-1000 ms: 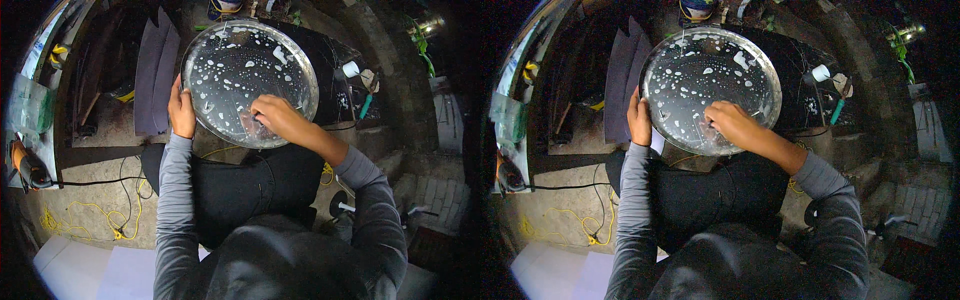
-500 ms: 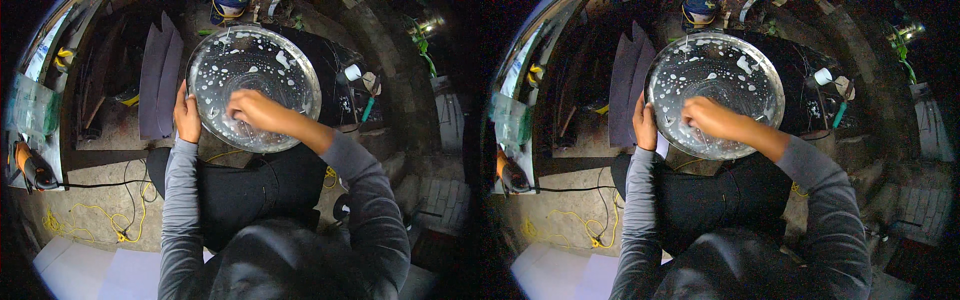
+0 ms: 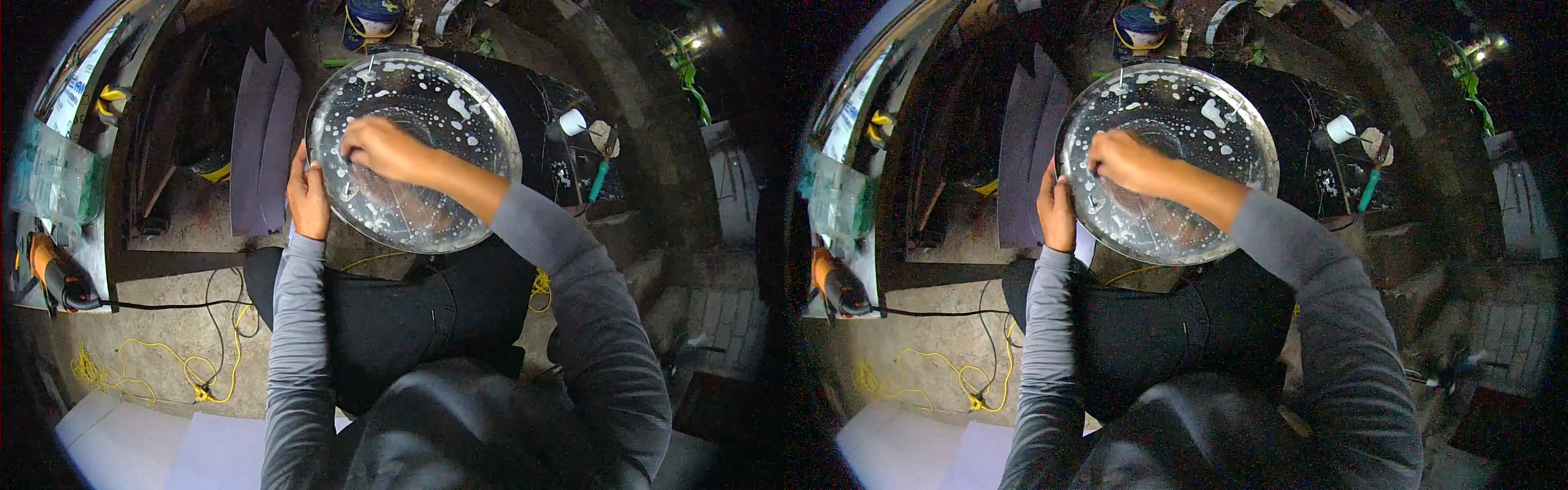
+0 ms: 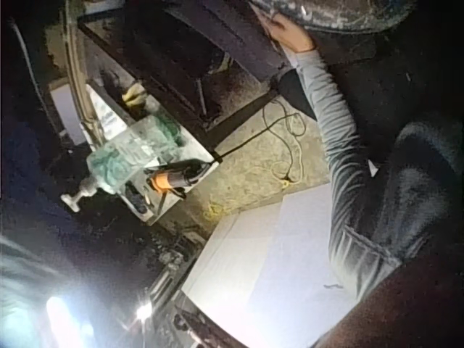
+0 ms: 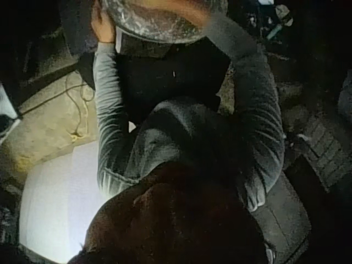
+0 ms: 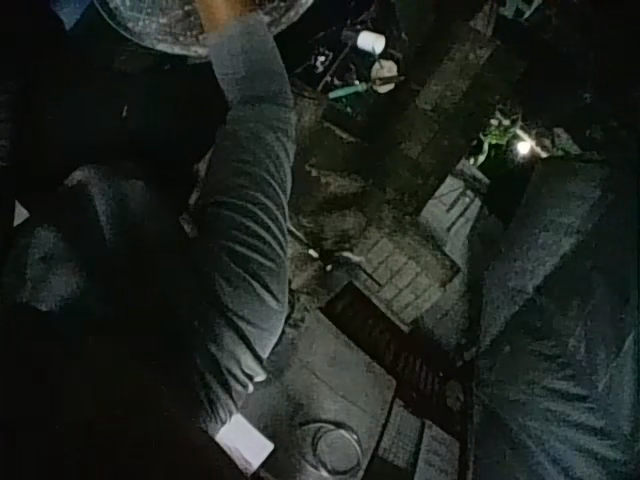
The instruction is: Cleaning a round glass or metal sign component with soapy water and a sponge.
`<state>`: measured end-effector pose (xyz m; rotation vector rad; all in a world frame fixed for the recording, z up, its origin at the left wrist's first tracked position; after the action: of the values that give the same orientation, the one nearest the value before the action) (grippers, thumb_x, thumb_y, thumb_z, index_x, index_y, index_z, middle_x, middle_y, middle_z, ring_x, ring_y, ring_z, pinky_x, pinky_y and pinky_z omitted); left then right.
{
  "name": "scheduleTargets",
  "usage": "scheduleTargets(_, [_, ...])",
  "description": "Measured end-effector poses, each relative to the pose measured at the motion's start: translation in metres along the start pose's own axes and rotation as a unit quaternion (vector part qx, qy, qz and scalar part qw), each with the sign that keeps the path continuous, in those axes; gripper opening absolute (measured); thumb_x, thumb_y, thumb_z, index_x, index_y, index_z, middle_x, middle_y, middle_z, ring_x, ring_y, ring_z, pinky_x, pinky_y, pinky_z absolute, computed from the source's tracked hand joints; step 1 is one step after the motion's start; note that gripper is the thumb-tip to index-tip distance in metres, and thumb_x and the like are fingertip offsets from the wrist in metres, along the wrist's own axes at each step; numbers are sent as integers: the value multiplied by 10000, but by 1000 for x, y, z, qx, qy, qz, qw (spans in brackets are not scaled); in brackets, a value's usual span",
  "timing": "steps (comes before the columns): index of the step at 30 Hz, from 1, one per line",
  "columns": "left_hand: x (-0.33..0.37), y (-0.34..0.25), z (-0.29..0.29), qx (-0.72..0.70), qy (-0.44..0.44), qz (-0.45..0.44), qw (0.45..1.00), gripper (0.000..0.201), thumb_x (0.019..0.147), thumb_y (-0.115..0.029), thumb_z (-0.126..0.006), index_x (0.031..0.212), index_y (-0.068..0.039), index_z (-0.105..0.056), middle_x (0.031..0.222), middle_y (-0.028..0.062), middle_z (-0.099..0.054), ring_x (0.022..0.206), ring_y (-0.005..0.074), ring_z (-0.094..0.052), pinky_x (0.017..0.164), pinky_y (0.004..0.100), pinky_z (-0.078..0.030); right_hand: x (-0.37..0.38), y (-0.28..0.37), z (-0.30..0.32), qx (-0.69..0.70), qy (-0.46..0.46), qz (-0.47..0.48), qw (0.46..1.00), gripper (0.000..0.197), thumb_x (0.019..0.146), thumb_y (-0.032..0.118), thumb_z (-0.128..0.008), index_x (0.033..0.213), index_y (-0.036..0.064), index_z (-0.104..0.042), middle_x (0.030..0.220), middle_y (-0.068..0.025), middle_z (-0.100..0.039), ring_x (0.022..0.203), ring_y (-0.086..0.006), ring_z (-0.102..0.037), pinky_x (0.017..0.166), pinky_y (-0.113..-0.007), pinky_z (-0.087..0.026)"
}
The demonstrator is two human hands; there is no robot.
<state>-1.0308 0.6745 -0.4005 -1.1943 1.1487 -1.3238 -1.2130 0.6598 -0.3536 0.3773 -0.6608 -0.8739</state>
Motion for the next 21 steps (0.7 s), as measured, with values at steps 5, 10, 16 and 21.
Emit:
scheduleTargets(5, [0,2,4,18,4,5,1000,449,998,-154,-491,1418,3,-488,1174,132,-663,991,132,-611,878,263,-471,-48,-2,35,13,185,-220,958,89,797,-17,-577,879,-4,-608,876,-176,-618,923,-357,-621,830,-440,-494])
scheduleTargets(10, [2,-2,10,75,-4,-16,997,445,1022,-223,-492,1407,0,-500,1297,217,-609,1166,259,-600,1006,333,-435,-67,19,97,-120,80,-146,979,172,805,-53,-581,962,1,-622,914,-141,-622,908,-289,-619,794,-367,-502])
scheduleTargets(16, [-14,-42,31,210,-103,-173,957,395,991,-161,-519,1348,7,-532,1181,187,-546,1068,299,-537,960,397,-414,-122,38,174,-45,-116,-269,955,303,825,-77,-610,1111,21,-641,999,-103,-634,933,-195,-638,837,-300,-513])
scheduleTargets(21, [-62,-95,23,353,19,-348,868,493,832,-294,-716,1245,-56,-590,1149,141,-566,1099,307,-520,977,467,-349,-189,8,187,86,-287,-372,879,307,865,-54,-630,1167,0,-631,1028,-78,-634,939,-138,-616,839,-269,-504])
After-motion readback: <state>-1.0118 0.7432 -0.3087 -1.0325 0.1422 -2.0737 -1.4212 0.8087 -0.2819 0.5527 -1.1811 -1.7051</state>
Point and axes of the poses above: each hand's wrist, its own x-axis towards the middle knuckle, its own z-axis out of the back of the hand, y = z × x, the point moved 3 cm from there along x, towards the middle knuckle
